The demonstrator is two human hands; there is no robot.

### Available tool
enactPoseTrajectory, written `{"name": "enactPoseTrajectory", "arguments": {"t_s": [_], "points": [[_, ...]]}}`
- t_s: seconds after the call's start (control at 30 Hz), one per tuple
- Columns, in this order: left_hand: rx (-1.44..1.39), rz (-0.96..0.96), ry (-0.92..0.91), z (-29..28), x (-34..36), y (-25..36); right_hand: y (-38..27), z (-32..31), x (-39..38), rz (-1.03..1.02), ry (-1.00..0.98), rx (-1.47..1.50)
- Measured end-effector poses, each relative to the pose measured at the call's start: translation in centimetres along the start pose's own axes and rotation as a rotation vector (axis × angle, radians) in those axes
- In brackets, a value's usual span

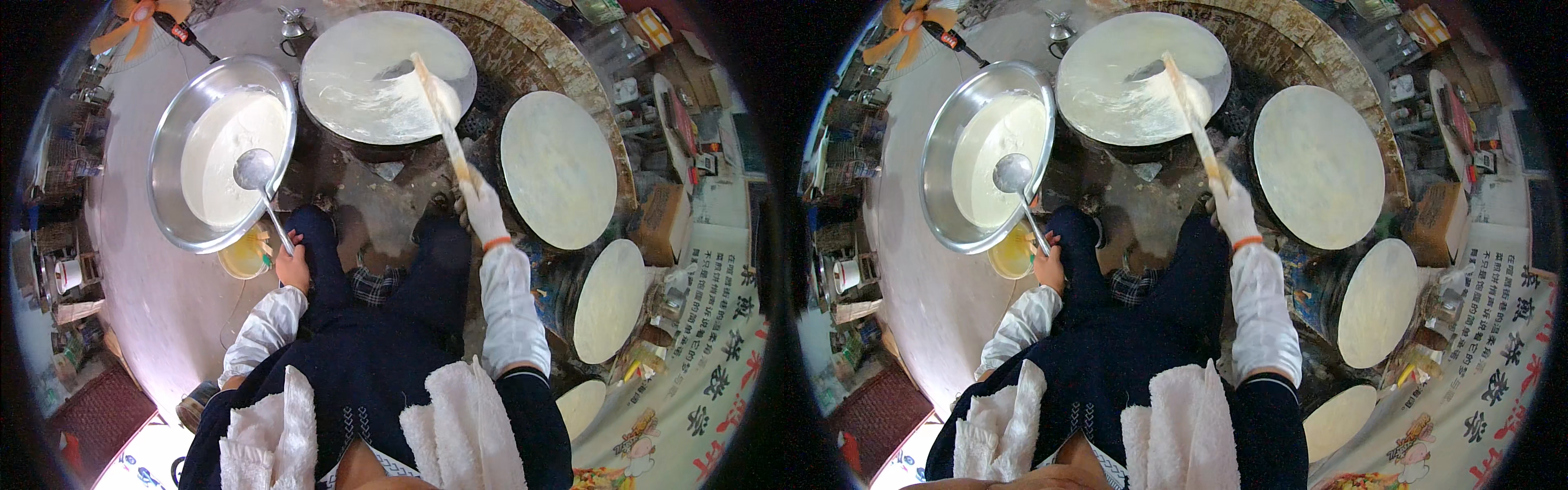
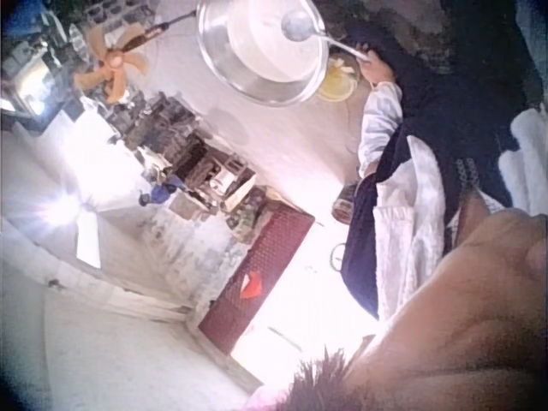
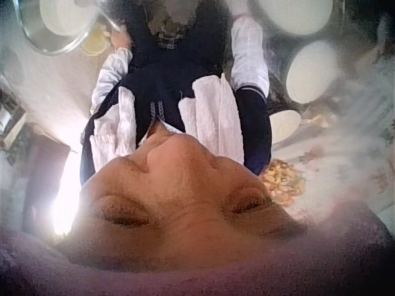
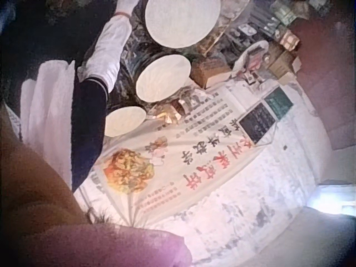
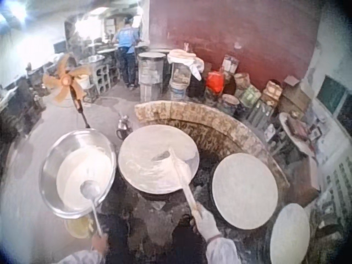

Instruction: The person scoops white batter from a large metal bowl and pours it onto multiple hot circular griddles. Using a wooden spreader, they spread the batter into thin, round crepes. The person flips the crepes with a metal spatula and stacks the finished ones on a nearby tray.

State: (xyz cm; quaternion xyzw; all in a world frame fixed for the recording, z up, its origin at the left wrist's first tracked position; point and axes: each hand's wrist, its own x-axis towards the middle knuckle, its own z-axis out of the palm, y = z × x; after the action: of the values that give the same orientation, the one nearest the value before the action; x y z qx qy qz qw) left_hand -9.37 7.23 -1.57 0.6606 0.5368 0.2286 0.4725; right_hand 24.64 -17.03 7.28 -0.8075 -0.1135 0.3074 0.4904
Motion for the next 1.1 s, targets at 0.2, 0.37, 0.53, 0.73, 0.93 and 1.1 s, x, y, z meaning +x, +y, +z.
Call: {"name": "enactPoseTrajectory", "arguments": {"t_s": [0.2,0.37,0.53,0.73,0.93,1.1], "points": [[0.030,-0.014,-0.022,0.4,0.6,-1.4,-0.6,3.6,5.0,-0.475,0.562,-0.785],[-0.005,0.012,0.008,0.4,1.1,-3.1,-0.7,6.4,2.3,-0.182,0.488,-0.544],[0.066,0.004,-0.010,0.3,0.9,-1.7,-1.7,4.0,9.8,-0.331,0.585,-0.426],[-0.016,-0.002,-0.022,0.4,0.8,-0.7,-8.2,3.9,11.2,-0.051,0.338,-0.004],[0.008,-0.028,-0.031,-0.1,0.9,-0.3,-7.3,10.0,8.6,-0.079,0.157,0.004],[-0.043,-0.026,-0.026,-0.5,0.9,-0.3,-3.1,2.7,7.4,-0.130,0.397,0.032]]}}
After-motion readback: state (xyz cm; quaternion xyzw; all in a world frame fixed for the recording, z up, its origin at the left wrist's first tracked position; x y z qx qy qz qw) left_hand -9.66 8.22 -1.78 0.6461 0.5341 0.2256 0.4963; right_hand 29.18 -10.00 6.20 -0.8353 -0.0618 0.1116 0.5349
